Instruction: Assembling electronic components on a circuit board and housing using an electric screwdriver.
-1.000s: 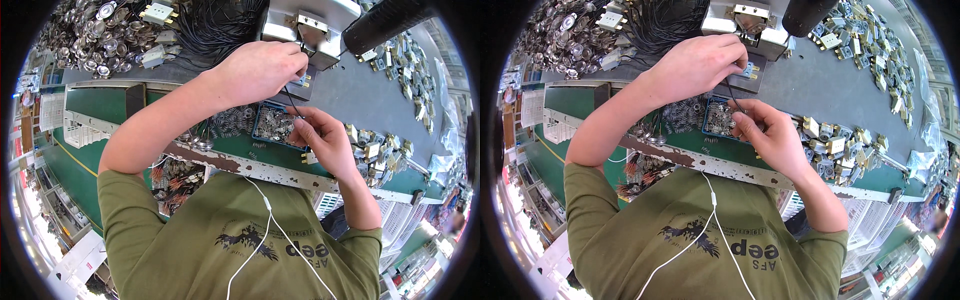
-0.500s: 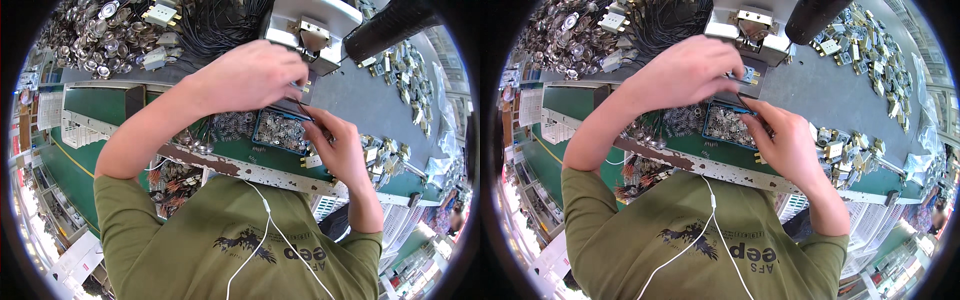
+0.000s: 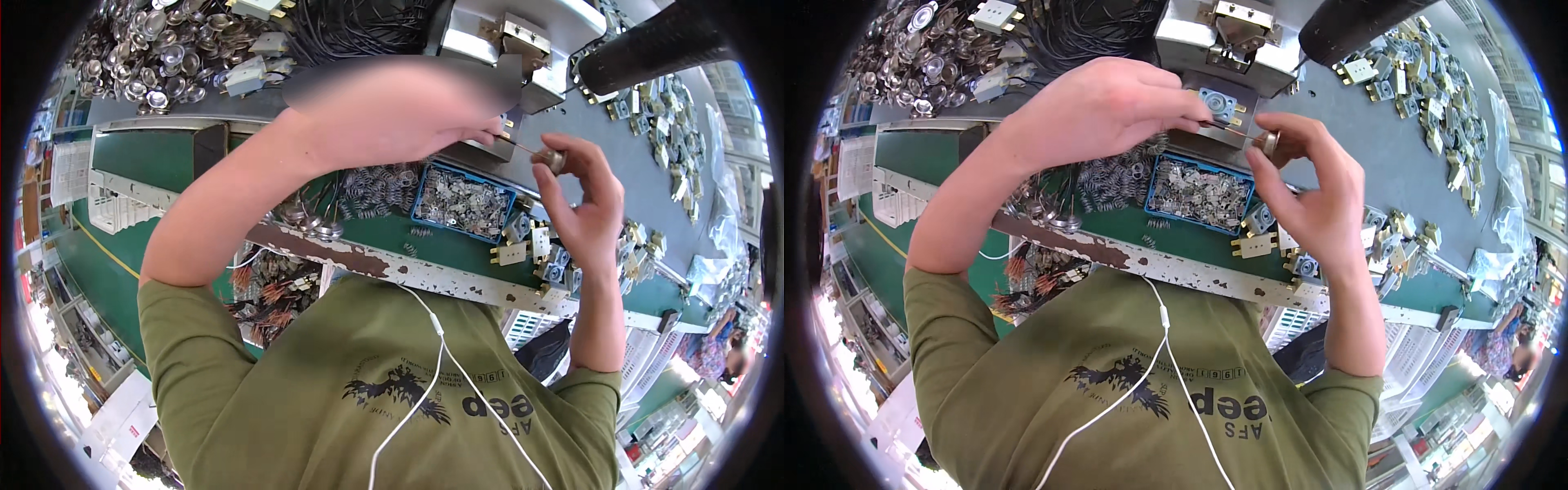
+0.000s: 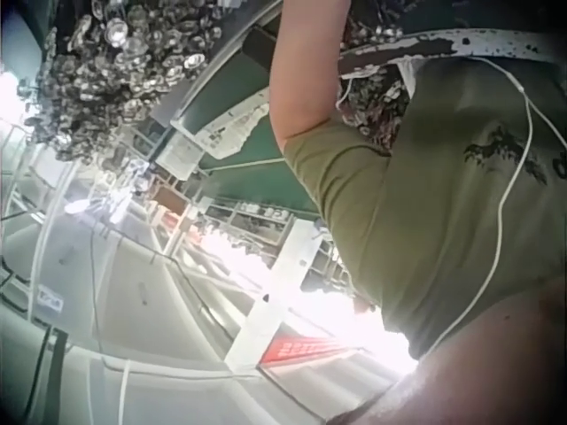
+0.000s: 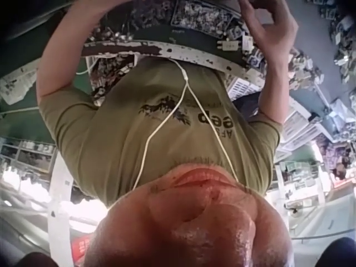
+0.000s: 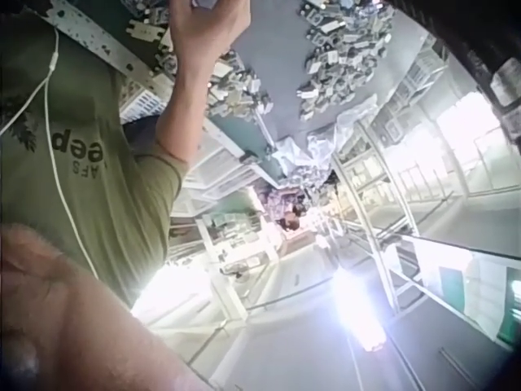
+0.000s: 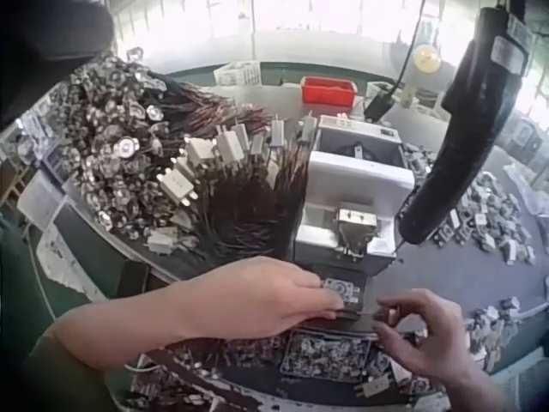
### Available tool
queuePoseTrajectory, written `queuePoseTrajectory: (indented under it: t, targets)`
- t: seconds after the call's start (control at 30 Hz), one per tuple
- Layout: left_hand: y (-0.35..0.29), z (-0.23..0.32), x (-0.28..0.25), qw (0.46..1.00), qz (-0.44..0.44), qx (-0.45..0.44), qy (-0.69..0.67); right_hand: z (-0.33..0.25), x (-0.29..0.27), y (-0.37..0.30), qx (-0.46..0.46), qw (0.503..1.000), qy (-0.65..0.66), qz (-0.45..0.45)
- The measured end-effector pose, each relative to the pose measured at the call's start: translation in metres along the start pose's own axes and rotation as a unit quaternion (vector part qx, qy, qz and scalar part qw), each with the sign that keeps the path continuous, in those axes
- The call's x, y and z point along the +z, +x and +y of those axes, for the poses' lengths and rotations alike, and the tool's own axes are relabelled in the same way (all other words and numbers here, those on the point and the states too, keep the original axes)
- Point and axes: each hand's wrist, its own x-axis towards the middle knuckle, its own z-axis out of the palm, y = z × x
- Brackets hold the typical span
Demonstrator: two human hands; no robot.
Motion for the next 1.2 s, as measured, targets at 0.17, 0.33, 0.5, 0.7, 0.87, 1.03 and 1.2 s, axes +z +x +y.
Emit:
queuePoseTrajectory:
  t: [0.17, 0.33, 0.5, 0.7, 0.87, 1.03, 1.2]
  targets:
    - [-0.001, -0.005, -0.008, 1.000, 0.008, 0.017, 0.010, 0.001, 0.014, 0.010, 0.171, 0.968, 0.182, -0.033]
    - [0.001, -0.002, -0.022, 0.998, 0.036, -0.020, -0.045, -0.003, 0.022, 0.020, 0.181, 0.931, 0.318, -0.012]
    - [-0.006, 0.015, -0.036, 0.946, 0.069, 0.148, 0.281, -0.006, 0.025, 0.021, 0.203, 0.917, 0.342, -0.008]
    - [-0.003, -0.015, -0.028, 0.993, -0.023, -0.007, -0.119, -0.012, 0.023, 0.023, 0.226, 0.900, 0.372, -0.028]
    - [-0.003, -0.001, -0.012, 0.995, -0.008, -0.075, -0.065, -0.007, 0.037, 0.018, 0.111, 0.976, 0.161, 0.100]
    - [-0.006, -0.009, 0.022, 0.983, 0.083, -0.016, -0.163, -0.024, 0.043, 0.016, 0.068, 0.815, 0.561, 0.128]
    - [-0.013, -0.009, 0.003, 0.984, 0.064, 0.021, 0.168, -0.010, 0.022, 0.033, 0.162, 0.901, 0.401, 0.021]
